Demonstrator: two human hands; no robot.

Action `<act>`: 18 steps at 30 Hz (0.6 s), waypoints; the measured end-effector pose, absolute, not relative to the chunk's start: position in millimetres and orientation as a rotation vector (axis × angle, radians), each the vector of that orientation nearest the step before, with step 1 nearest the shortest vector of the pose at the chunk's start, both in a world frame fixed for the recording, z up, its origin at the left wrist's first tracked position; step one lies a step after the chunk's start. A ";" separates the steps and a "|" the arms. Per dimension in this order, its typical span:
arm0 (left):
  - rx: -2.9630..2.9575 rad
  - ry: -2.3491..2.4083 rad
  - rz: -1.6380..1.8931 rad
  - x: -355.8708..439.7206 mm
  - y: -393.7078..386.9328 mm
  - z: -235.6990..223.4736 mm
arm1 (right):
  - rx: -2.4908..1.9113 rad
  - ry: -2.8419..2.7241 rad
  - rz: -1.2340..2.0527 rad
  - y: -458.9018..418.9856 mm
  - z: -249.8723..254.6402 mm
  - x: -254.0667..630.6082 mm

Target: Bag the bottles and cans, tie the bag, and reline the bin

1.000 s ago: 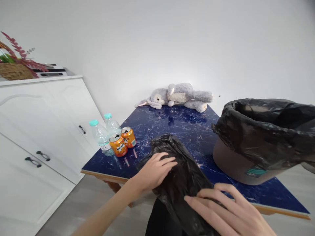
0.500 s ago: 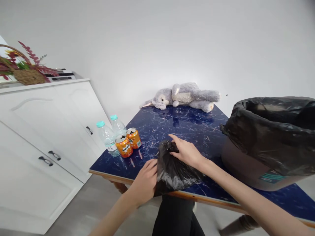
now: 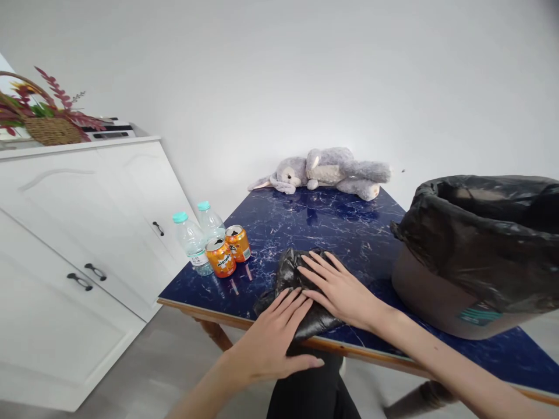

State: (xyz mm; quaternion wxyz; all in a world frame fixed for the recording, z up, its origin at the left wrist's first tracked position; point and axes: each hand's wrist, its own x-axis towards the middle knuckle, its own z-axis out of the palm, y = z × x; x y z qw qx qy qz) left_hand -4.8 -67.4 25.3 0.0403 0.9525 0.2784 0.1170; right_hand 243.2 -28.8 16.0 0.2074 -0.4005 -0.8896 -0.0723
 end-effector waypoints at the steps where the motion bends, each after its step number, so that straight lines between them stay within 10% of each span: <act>1: 2.913 0.858 0.354 -7.5 -66.5 19.2 | -1.164 -2.507 -0.094 -18.1 7.9 246.6; 18: 2.318 1.480 0.782 -31.4 -41.3 26.5 | -1.285 -2.281 0.557 -62.5 44.9 281.8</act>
